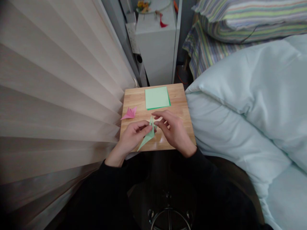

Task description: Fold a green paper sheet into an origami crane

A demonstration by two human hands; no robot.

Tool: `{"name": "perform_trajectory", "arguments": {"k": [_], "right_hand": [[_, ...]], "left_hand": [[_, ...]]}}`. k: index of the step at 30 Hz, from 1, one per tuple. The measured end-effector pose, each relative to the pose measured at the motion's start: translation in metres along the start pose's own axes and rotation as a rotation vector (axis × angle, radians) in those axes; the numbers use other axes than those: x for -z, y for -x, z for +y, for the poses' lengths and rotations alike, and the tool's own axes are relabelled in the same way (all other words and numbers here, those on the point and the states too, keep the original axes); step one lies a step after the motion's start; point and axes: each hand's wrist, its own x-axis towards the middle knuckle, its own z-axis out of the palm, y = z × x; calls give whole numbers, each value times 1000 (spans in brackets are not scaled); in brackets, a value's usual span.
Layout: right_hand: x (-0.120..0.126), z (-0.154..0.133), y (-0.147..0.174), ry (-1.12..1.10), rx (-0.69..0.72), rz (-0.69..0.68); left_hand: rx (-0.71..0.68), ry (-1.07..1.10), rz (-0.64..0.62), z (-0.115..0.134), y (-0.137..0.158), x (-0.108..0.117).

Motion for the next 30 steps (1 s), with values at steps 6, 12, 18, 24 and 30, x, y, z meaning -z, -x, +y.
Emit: {"name": "perform_trajectory", "arguments": {"k": [6,12,18,24,30], "right_hand": [[2,-7,-1,-324,-150,-23],[6,-9,-2,-471,-247,-61],[6,-8,-3,-527,-300,-93],[7,-9,-4,-534,-338,-158],[6,-6,-3,-548,-326,-195]], "left_hand": [[-26,33,-57,5,2,1],[59,241,-59,4,5,-1],[164,293,-45,-3,4,-1],[240,304,-2,-3,3,1],[282,314,-62,2,3,3]]}}
